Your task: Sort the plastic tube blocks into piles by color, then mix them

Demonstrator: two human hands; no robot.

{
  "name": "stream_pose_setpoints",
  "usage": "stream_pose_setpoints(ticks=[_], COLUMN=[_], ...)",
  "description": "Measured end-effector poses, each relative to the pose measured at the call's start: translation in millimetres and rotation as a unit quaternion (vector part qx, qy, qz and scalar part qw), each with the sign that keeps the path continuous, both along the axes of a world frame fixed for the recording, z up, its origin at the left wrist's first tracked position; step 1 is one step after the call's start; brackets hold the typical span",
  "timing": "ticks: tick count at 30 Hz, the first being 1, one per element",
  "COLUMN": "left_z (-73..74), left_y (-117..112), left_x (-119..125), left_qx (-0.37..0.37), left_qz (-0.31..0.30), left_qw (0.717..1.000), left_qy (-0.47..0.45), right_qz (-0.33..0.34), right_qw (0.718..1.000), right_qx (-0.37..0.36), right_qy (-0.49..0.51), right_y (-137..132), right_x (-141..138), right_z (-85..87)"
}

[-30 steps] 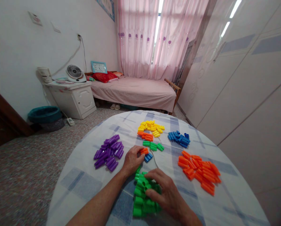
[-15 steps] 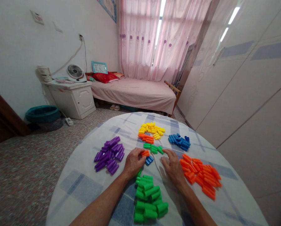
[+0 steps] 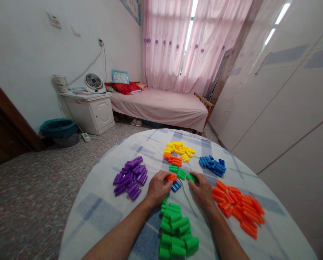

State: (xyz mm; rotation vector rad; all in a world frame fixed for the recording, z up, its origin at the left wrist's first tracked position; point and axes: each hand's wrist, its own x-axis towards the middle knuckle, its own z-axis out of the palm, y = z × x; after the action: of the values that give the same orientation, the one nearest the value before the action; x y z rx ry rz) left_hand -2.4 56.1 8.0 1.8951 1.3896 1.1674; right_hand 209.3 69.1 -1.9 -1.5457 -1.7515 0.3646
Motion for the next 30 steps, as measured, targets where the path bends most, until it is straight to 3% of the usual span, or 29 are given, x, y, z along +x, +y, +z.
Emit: stream_pose_setpoints(ticks=[4, 8, 11, 14, 15, 17, 19, 21, 25, 30], left_z=[-1.4, -3.5, -4.4, -4.6, -4.4, -3.5, -2.3, -1.5, -2.6, -4.7], left_y=[0, 0, 0, 1, 1, 0, 0, -1, 0, 1], left_x=[1, 1, 0, 0, 0, 0, 1, 1, 1, 1], left_qx=[0.001, 0.003, 0.003, 0.004, 0.003, 0.002, 0.001, 0.002, 0.011, 0.016], left_qz=[0.001, 0.003, 0.000, 0.004, 0.004, 0.003, 0.001, -0.001, 0.001, 0.003], left_qw=[1.000, 1.000, 1.000, 1.000, 1.000, 1.000, 1.000, 1.000, 1.000, 1.000], left_qy=[0.000, -0.003, 0.002, 0.006, 0.005, 0.002, -0.002, -0.006, -0.002, 0.002], right_qz=[0.074, 0.172, 0.251, 0.313, 0.308, 0.252, 0.154, 0.081, 0.066, 0.066], right_qw=[0.979, 0.910, 0.867, 0.843, 0.850, 0.894, 0.949, 0.983, 0.997, 0.989], right_qx=[-0.107, -0.234, -0.298, -0.333, -0.328, -0.276, -0.175, -0.070, 0.047, 0.035], right_qy=[0.157, 0.296, 0.310, 0.284, 0.272, 0.248, 0.210, 0.148, -0.003, -0.126], right_y=[-14, -30, -37, -38, -36, -31, -24, -15, -1, 4], right_x=[7, 3, -2, -3, -3, -4, -6, -10, -19, -26], right_z=[13.0, 30.5, 41.4, 44.9, 43.7, 37.7, 27.1, 14.1, -7.5, -11.1])
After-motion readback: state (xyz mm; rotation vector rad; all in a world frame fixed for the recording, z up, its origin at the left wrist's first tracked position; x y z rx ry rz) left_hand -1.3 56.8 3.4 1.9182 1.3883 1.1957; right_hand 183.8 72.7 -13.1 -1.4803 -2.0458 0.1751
